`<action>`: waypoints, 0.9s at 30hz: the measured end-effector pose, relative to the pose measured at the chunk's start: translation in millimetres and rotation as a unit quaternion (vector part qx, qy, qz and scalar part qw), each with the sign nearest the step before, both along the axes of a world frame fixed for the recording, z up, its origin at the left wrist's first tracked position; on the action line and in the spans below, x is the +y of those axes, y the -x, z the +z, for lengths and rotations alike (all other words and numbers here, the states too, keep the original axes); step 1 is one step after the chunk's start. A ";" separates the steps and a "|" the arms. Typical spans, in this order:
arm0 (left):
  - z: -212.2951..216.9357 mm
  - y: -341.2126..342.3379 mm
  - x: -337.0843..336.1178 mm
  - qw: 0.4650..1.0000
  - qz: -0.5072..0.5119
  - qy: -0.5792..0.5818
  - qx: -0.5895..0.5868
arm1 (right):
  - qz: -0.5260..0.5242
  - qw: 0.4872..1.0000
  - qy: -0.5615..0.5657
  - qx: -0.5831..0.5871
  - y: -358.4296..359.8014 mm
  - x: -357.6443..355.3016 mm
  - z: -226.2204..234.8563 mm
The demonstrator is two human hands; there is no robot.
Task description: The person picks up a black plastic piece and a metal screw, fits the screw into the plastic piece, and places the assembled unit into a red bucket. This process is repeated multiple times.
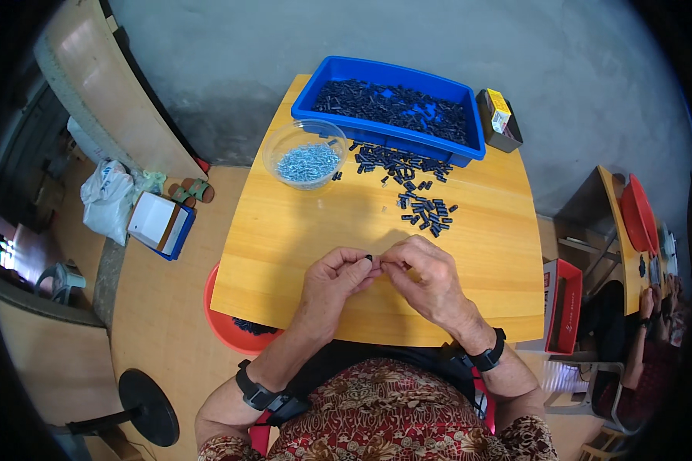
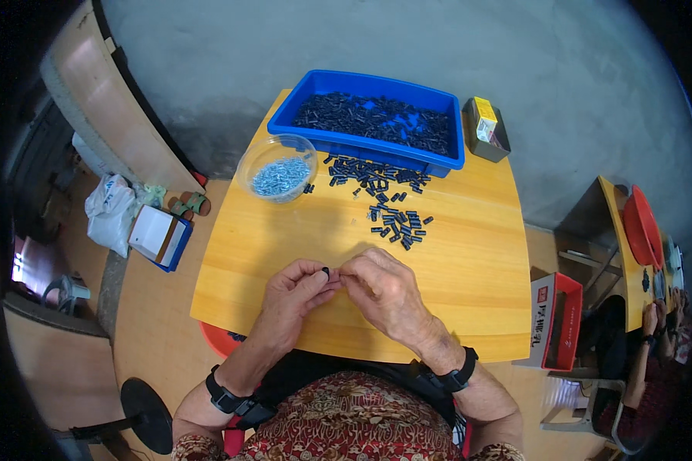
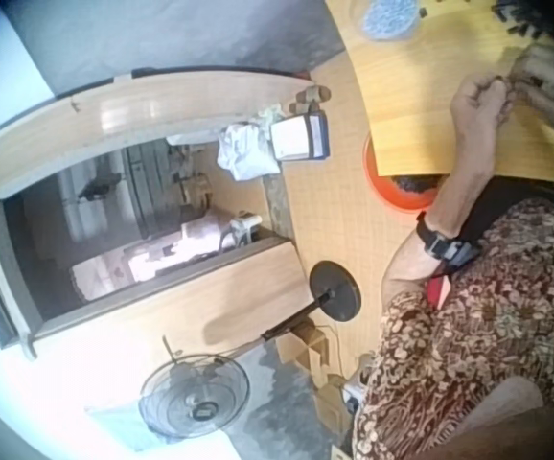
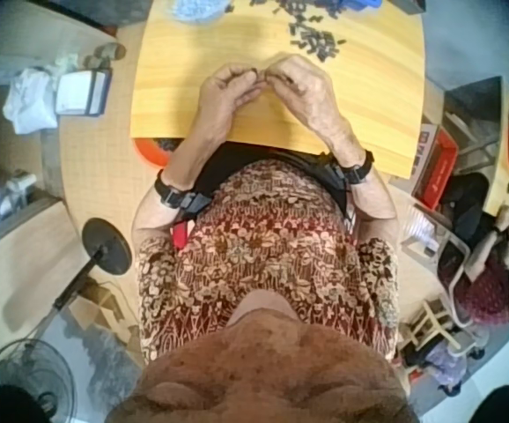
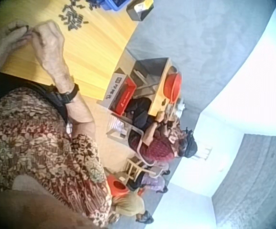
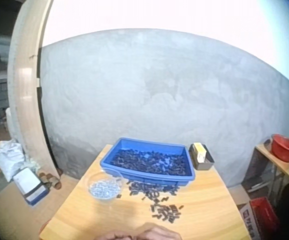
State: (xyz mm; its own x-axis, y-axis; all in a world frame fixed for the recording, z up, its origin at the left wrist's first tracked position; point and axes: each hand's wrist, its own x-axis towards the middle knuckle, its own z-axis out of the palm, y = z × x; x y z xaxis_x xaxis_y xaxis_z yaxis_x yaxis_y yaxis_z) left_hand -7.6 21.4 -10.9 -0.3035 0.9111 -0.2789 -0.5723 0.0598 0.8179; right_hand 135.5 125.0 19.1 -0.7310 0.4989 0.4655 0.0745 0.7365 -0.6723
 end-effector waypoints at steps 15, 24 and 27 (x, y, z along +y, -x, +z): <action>0.4 -4.1 -4.7 0.976 0.000 -0.051 0.211 | 0.029 0.999 0.043 0.012 -4.4 -3.6 18.2; 2.6 -4.2 -6.4 0.947 0.000 -0.041 0.319 | 0.054 0.998 0.006 -0.032 -5.3 -2.7 20.3; 5.1 -4.7 -7.0 0.940 -0.012 -0.021 0.340 | 0.069 0.995 0.000 -0.067 -6.2 0.6 24.3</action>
